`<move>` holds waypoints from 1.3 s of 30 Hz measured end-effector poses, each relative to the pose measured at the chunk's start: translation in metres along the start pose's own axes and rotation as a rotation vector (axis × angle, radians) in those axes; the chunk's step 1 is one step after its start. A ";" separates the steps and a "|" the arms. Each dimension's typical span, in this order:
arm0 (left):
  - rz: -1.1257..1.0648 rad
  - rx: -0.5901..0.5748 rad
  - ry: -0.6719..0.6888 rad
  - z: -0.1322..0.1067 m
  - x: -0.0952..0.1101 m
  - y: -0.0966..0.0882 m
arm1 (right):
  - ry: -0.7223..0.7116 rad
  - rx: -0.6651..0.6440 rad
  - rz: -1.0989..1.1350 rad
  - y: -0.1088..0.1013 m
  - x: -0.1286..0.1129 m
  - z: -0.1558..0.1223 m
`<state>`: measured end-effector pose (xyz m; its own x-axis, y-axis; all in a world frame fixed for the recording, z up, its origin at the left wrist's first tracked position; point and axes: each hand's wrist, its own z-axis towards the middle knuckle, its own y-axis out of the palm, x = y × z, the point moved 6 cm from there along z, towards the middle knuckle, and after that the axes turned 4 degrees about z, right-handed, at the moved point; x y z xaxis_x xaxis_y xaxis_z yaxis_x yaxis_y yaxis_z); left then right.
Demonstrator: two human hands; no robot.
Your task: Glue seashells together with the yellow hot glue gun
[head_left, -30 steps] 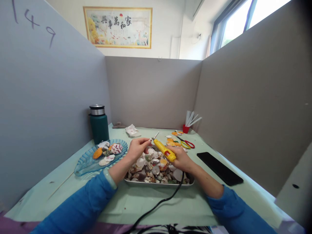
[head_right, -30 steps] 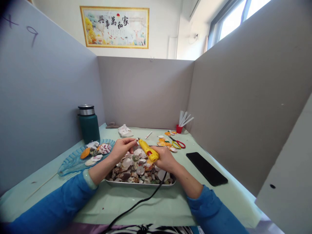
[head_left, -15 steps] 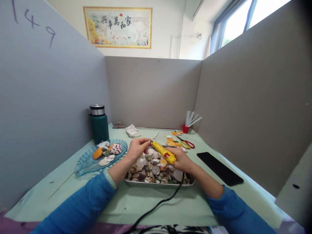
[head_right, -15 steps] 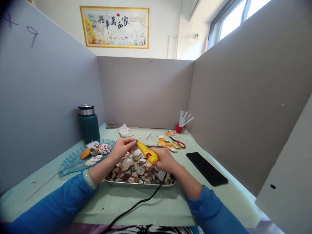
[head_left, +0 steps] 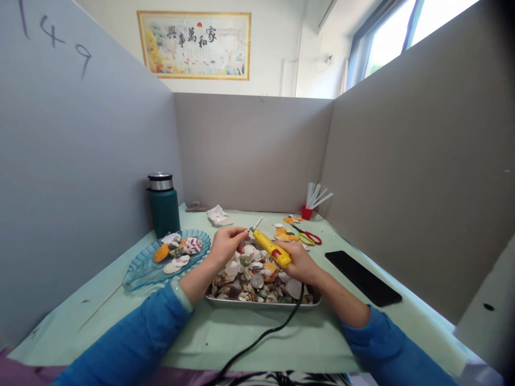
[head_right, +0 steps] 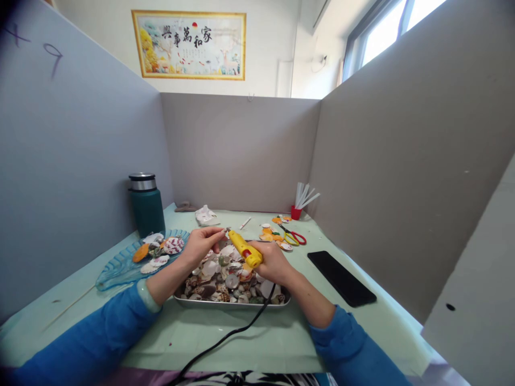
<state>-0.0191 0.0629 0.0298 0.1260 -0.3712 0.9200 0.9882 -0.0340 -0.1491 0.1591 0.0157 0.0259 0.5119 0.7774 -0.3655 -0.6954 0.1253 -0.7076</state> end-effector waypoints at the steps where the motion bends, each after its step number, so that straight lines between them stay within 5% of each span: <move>1: 0.000 -0.001 0.000 0.000 0.000 0.000 | 0.001 0.008 -0.005 0.000 0.001 0.000; 39: -0.102 -0.065 -0.070 -0.001 -0.004 0.002 | -0.010 -0.001 -0.021 0.000 -0.002 -0.001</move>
<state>-0.0173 0.0638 0.0255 0.0328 -0.2975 0.9541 0.9888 -0.1292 -0.0743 0.1585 0.0138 0.0260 0.5216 0.7806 -0.3443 -0.6840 0.1414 -0.7157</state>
